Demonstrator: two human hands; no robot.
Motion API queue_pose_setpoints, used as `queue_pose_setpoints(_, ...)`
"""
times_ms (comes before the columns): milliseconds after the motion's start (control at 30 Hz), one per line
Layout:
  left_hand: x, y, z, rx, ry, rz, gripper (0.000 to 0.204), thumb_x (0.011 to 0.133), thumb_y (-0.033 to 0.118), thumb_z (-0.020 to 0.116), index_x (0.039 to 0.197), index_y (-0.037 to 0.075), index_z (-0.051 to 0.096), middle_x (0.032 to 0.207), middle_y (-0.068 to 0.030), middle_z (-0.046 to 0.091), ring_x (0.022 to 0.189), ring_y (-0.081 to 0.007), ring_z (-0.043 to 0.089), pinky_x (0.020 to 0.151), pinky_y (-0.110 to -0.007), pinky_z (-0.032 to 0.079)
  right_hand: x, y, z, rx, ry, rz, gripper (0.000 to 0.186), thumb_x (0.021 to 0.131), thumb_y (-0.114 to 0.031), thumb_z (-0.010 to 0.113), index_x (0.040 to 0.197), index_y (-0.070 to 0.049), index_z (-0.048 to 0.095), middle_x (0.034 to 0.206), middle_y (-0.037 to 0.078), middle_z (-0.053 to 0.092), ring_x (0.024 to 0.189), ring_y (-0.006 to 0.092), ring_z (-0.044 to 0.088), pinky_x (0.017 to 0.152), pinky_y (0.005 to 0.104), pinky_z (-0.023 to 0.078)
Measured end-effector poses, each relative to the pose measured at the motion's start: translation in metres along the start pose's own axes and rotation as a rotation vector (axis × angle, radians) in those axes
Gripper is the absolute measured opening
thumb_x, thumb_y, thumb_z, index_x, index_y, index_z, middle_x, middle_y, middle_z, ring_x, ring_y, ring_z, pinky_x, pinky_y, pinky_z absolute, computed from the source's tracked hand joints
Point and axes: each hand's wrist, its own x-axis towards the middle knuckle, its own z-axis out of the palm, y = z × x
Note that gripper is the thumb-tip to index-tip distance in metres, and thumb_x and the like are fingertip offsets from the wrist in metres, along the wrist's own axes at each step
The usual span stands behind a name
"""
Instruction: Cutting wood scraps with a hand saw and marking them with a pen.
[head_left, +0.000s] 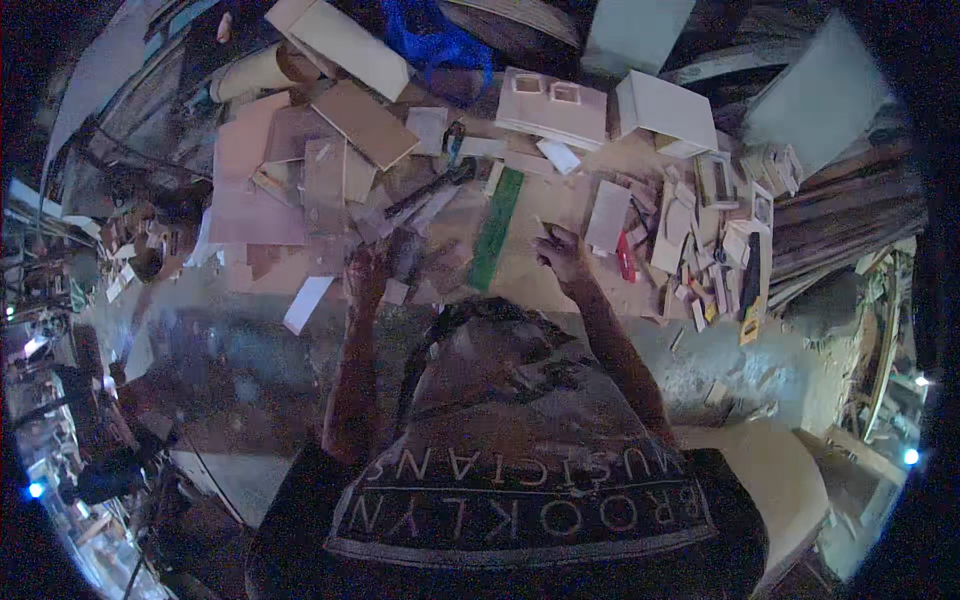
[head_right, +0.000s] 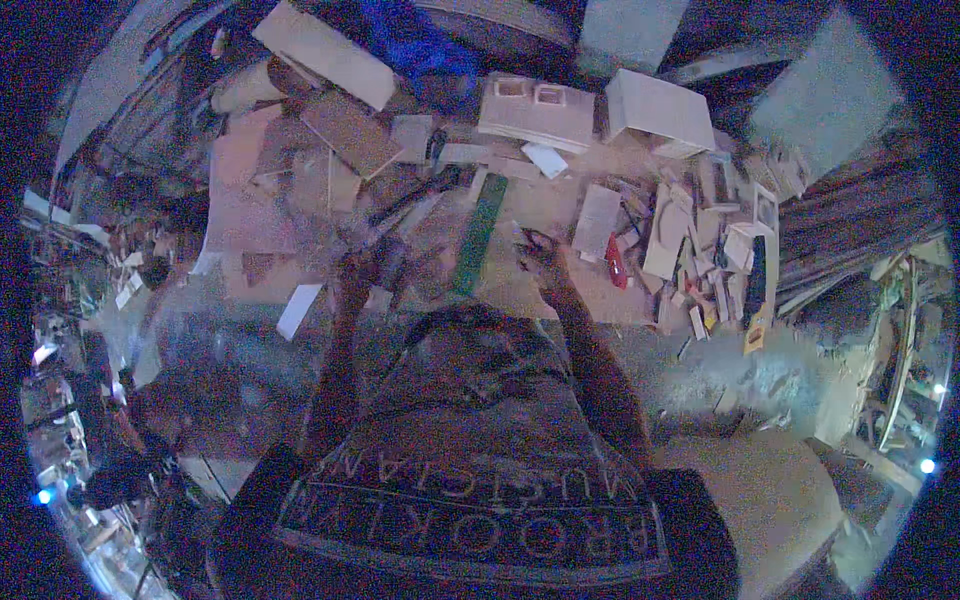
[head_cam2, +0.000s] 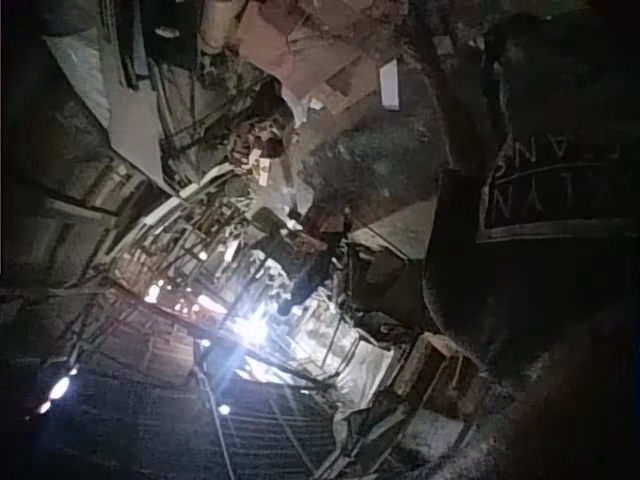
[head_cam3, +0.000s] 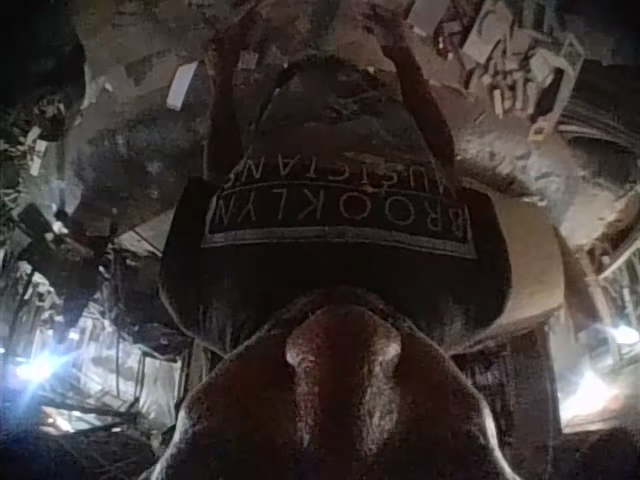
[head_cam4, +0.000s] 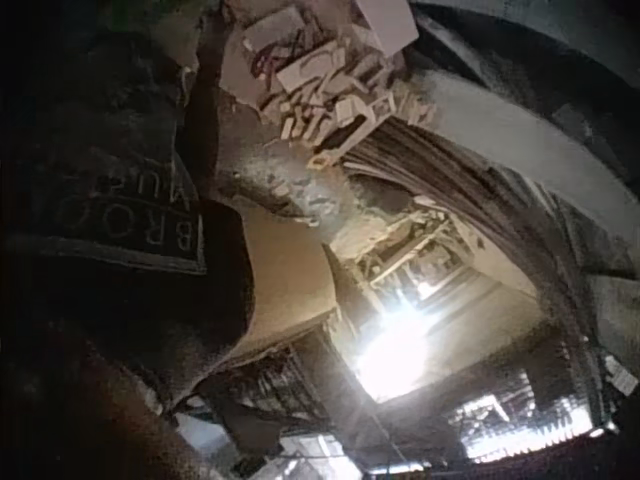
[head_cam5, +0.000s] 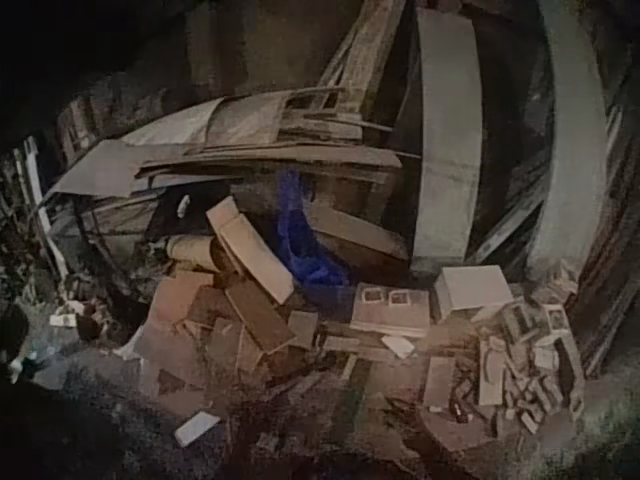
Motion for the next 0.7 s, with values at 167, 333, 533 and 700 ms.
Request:
queue_pose_setpoints(167,0.021,0.021,-0.022,-0.102,-0.348,-0.385,0.028,0.087,0.017,0.056,0.109,0.001,0.051,0.096,-0.0202,0.058,0.093,-0.0385,0.058,0.077,-0.047,0.046,-0.002,-0.014,-0.005,0.051,0.004,-0.057,0.021,0.088,-0.012,0.062,0.102,0.001,0.057,0.074,0.003,0.056,0.065,0.0112,0.053,0.058,0.0276,0.044)
queue_pose_setpoints(333,0.013,-0.011,0.007,-0.607,-0.112,-0.392,0.029,0.088,0.01,0.054,0.114,0.001,0.045,0.097,-0.0156,0.056,0.096,-0.0325,0.056,0.08,-0.043,0.045,0.0,-0.035,0.001,0.003,-0.055,-0.052,0.026,0.088,-0.011,0.061,0.11,0.0,0.054,0.077,0.003,0.057,0.067,0.0112,0.055,0.06,0.0282,0.045)
queue_pose_setpoints(533,0.037,0.18,0.029,-0.105,-0.408,0.598,0.033,0.086,0.011,0.055,0.117,0.001,0.051,0.097,-0.0222,0.059,0.089,-0.039,0.059,0.085,-0.045,0.046,-0.016,0.03,-0.037,-0.8,0.145,-0.375,0.03,0.089,-0.011,0.057,0.117,-0.005,0.053,0.087,0.012,0.062,0.07,0.0232,0.06,0.064,0.0354,0.049)
queue_pose_setpoints(700,0.015,0.195,0.103,-0.161,-0.693,0.424,0.04,0.083,0.009,0.053,0.122,0.001,0.051,0.098,-0.0278,0.059,0.088,-0.0424,0.059,0.084,-0.05,0.045,0.002,0.073,-0.054,-0.747,0.095,-0.454,0.031,0.084,-0.013,0.059,0.114,-0.005,0.056,0.097,0.02,0.063,0.082,0.0361,0.063,0.07,0.0433,0.05)
